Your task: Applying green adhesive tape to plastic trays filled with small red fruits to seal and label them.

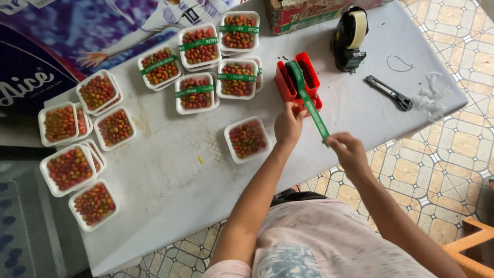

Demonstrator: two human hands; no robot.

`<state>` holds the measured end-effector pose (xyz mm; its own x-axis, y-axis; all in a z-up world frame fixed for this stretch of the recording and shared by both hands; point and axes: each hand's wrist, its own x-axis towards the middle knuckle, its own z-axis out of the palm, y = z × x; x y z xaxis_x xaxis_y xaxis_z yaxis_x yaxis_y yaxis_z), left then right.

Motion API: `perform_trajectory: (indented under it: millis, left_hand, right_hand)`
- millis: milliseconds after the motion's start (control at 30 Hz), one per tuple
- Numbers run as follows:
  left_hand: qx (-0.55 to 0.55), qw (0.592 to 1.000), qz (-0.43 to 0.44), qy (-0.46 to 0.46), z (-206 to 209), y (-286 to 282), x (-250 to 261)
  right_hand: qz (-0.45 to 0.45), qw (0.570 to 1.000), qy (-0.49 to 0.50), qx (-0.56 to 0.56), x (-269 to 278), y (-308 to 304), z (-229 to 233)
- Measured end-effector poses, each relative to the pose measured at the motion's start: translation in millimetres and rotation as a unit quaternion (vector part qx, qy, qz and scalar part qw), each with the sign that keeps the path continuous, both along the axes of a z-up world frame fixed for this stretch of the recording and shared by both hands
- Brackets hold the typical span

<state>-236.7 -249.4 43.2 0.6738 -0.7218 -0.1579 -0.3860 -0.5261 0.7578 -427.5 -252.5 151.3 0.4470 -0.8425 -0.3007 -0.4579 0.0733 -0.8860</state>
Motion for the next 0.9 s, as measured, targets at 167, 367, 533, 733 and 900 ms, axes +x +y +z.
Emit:
perform_trajectory:
  millis: [167,367,533,733,900]
  left_hand:
    - [0.002,0.995,0.032,0.098,13,5,-11]
    - [-0.200,0.874,0.125,0.426,-17,-11,-36]
    - [-0.269,0.836,0.147,0.456,8,-12,-44]
    - [-0.209,0.943,0.135,0.220,-9,-19,-48]
    - [-0.166,0.977,0.131,0.037,1,-15,-52]
  right_hand:
    - [-0.018,0.998,-0.015,0.064,-43,29,12]
    - [-0.051,0.992,-0.085,0.075,-75,35,-32]
    - [-0.042,0.992,-0.085,0.080,-77,33,-49]
    - [-0.047,0.994,-0.070,0.073,-71,28,-58]
    - [-0.055,0.994,-0.050,0.083,-67,34,-64]
